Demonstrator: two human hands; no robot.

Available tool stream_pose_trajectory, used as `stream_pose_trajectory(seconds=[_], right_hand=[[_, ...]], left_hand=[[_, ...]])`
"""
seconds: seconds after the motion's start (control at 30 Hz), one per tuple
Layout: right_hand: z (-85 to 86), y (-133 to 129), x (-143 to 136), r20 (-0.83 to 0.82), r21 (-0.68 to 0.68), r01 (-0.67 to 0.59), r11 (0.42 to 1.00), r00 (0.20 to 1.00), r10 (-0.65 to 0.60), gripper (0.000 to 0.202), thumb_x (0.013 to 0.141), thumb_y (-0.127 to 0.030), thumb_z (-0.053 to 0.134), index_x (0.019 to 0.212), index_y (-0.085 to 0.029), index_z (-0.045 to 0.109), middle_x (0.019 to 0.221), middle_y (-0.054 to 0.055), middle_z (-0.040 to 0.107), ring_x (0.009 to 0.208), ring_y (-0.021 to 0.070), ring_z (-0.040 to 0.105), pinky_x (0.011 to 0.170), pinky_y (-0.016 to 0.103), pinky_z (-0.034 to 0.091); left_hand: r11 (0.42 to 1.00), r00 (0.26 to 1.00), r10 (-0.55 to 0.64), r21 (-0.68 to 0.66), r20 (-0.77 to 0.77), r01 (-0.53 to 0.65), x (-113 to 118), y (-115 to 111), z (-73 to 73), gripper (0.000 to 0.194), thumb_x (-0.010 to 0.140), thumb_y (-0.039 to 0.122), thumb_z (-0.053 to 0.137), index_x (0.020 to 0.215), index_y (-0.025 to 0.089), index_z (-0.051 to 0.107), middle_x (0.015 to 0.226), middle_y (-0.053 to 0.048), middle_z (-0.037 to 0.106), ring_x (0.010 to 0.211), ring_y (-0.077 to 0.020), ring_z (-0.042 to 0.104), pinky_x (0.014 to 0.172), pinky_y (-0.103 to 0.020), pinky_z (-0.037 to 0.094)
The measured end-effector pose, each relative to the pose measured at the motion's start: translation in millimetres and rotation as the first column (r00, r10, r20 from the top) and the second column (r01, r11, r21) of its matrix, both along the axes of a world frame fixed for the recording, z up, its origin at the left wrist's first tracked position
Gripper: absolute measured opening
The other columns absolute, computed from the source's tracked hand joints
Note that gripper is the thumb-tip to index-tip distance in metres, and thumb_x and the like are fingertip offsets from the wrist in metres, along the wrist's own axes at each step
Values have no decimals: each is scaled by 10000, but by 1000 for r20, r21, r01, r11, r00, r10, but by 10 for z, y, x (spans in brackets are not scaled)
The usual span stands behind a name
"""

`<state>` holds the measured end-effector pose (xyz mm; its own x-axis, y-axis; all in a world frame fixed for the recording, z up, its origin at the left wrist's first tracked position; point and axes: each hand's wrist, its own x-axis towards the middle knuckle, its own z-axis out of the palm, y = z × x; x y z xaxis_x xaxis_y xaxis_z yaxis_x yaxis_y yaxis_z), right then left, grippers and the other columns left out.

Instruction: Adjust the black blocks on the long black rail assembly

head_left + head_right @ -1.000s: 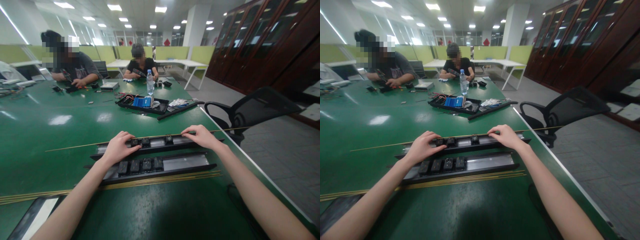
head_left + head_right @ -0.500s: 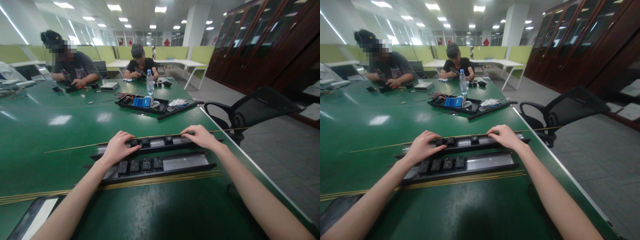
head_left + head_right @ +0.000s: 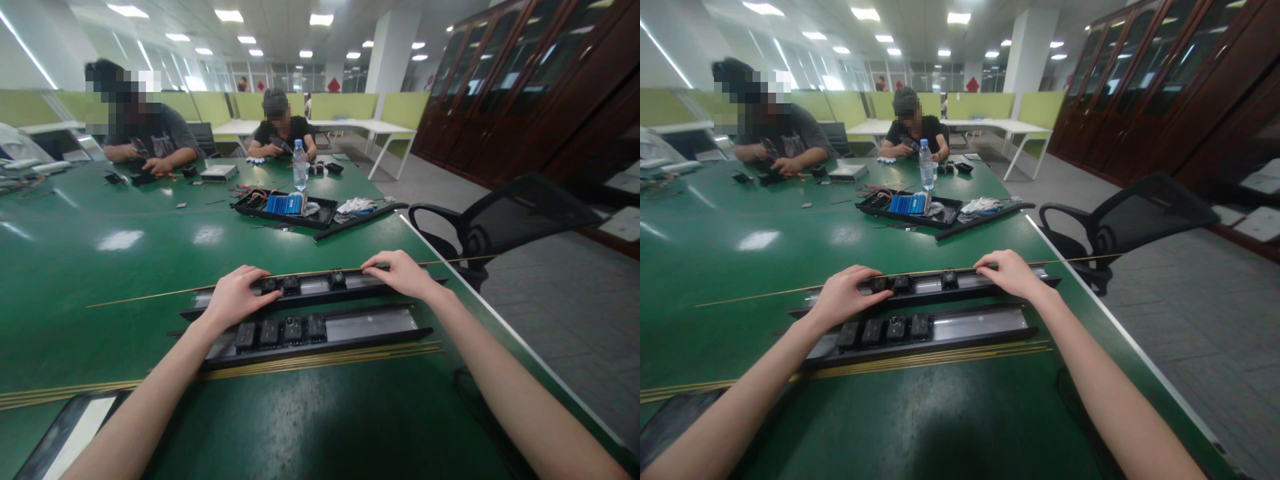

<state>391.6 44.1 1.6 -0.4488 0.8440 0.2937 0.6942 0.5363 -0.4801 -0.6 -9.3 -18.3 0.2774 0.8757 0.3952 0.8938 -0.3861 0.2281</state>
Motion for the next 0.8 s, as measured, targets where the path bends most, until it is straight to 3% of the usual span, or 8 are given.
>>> stream_pose_trajectory(seconds=[0.8], right_hand=[[45, 30, 134, -4, -63, 15, 998, 1000, -15, 179, 872, -358, 654, 894, -258, 801, 934, 9, 804, 875, 244, 739, 789, 335, 548]], left_hand=[[999, 999, 18, -32, -32, -19, 6, 2, 27, 543, 819, 696, 614, 1027, 210, 737, 1052, -75, 754, 944, -262, 697, 844, -356, 541]])
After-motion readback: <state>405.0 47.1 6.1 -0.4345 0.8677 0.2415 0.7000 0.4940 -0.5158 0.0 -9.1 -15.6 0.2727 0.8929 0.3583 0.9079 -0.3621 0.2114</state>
